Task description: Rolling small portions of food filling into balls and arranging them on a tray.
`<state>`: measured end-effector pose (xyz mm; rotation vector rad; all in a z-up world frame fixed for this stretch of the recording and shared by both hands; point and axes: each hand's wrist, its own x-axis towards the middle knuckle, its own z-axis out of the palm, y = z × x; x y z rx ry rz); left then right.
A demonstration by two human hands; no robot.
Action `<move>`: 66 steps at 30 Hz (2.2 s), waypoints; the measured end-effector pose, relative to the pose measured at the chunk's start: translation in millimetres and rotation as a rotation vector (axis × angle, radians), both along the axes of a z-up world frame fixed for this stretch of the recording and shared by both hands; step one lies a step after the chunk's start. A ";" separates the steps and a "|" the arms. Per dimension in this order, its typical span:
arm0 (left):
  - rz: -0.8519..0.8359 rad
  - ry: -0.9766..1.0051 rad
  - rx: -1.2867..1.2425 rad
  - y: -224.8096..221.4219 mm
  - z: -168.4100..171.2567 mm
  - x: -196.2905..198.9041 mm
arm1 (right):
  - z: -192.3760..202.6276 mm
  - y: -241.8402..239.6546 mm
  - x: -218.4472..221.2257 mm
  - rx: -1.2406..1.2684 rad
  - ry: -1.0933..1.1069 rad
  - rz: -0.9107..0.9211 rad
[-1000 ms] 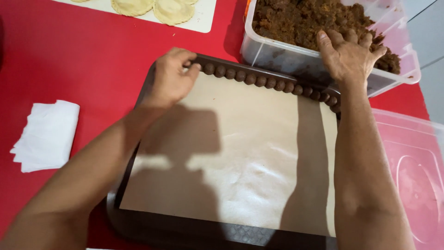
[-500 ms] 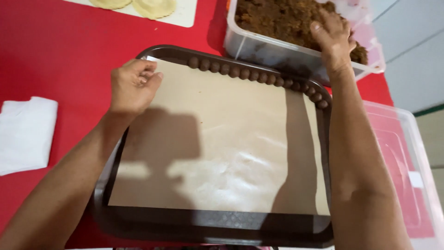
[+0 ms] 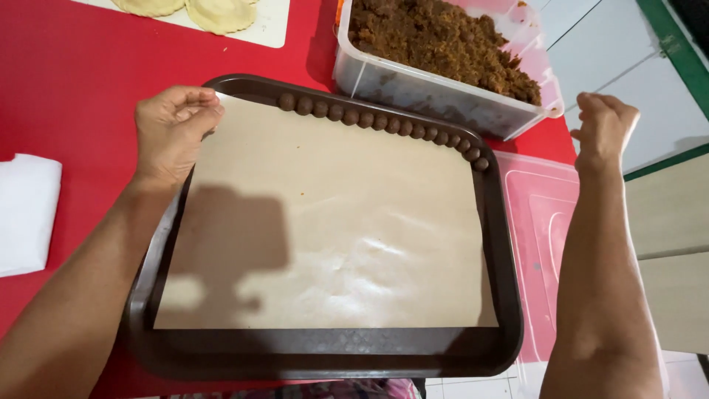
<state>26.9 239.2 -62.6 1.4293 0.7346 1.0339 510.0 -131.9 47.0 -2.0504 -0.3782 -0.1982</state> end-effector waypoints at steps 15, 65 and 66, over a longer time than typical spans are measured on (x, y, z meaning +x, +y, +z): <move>0.032 0.000 0.036 -4.7 -14.8 -4.4 | -26.6 -32.7 4.3 -0.125 -0.030 0.013; 0.115 -0.066 0.485 6.7 -35.6 9.5 | -36.2 243.2 -25.0 -0.693 -0.289 0.505; 0.112 -0.065 0.484 5.8 -38.4 8.8 | -34.4 232.2 -26.9 -0.694 -0.287 0.503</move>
